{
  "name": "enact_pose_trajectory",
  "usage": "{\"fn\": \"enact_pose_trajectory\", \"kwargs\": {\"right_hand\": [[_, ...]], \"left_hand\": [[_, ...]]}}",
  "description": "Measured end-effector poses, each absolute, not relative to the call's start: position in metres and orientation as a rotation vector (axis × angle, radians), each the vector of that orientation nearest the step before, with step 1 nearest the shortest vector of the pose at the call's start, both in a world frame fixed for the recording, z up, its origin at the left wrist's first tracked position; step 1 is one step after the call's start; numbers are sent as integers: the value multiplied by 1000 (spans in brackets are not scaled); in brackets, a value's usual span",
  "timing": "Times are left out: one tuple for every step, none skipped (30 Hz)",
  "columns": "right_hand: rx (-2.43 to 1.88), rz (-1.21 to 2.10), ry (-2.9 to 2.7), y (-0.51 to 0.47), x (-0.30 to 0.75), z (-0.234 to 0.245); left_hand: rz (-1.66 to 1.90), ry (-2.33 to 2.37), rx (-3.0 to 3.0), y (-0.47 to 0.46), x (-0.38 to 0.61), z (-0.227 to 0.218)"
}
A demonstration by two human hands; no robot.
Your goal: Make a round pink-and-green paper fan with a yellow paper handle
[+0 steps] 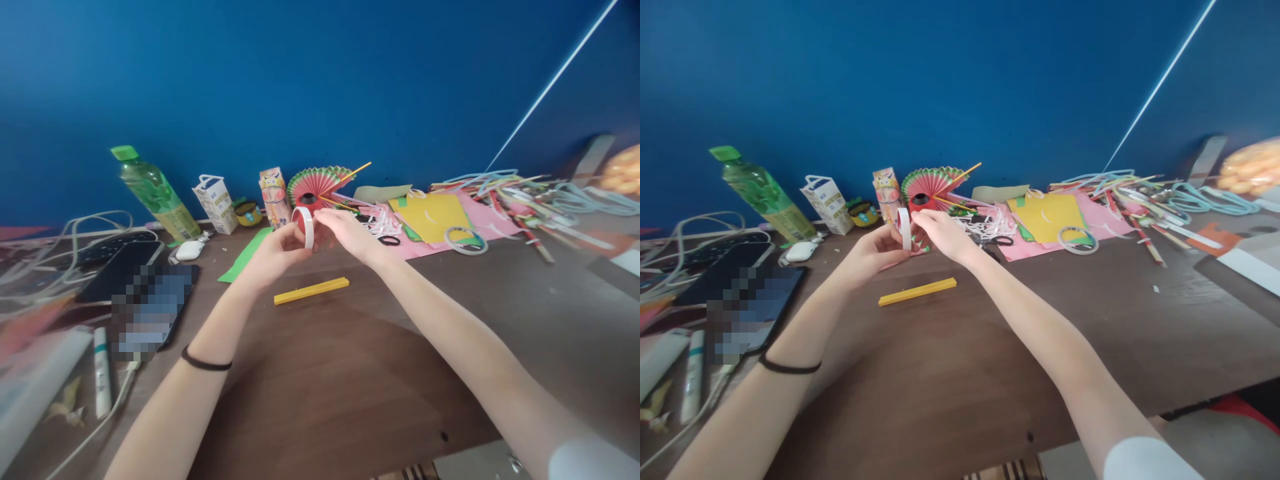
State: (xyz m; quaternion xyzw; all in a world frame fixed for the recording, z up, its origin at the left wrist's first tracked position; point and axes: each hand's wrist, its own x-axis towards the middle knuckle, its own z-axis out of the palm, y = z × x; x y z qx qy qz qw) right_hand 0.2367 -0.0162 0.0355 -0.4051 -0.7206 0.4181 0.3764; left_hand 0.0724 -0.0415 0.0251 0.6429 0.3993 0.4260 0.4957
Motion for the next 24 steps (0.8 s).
{"fn": "enact_pose_trajectory", "kwargs": {"right_hand": [[-1041,980,-1822,-16,236,34],[-1029,875,-1809,-16,236,33],[-1001,768,-1806,-16,236,32],[-956,674,-1819,-16,235,31],[-907,602,-1852,-17,235,30],[-862,551,-1899,-17,235,29],[-829,514,-1953,-17,234,29],[-806,488,-2001,-17,234,28],[-791,473,-2038,-17,233,27],[-784,469,-2060,-17,233,26],[-782,470,-2066,-17,232,25],[-782,473,-2062,-17,232,24],[-787,480,-2056,-17,231,24],[-792,492,-2050,-18,231,25],[-796,509,-2048,-19,231,25],[-801,533,-2045,-19,231,26],[-804,563,-2040,-20,231,27],[-810,597,-2032,-21,231,28],[-820,627,-2020,-22,231,29],[-828,648,-2006,-22,231,30],[-834,656,-1991,-23,231,30],[-833,652,-1980,-23,232,31],[-826,639,-1975,-23,232,31],[-814,623,-1975,-23,232,31]], "left_hand": [[1050,989,1530,-41,73,25],[1065,1017,1492,-41,73,25],[1077,1044,1447,-41,72,25],[1085,1067,1398,-40,72,24],[1093,1086,1355,-39,71,23],[1100,1097,1324,-38,70,22],[1108,1100,1308,-37,69,21],[1117,1099,1302,-36,69,20],[1123,1093,1302,-35,68,19],[1124,1085,1305,-34,68,18],[1123,1077,1308,-34,68,17],[1123,1072,1307,-33,68,17],[1124,1070,1303,-33,68,16],[1128,1072,1296,-33,68,16],[1129,1076,1287,-33,68,16],[1131,1082,1280,-33,68,16],[1134,1089,1274,-32,68,15],[1139,1097,1269,-32,67,15],[1145,1103,1265,-32,67,15],[1155,1105,1258,-31,67,15],[1165,1100,1247,-31,67,15],[1175,1090,1231,-31,66,15],[1175,1078,1210,-31,67,15],[1169,1067,1185,-31,67,16]]}}
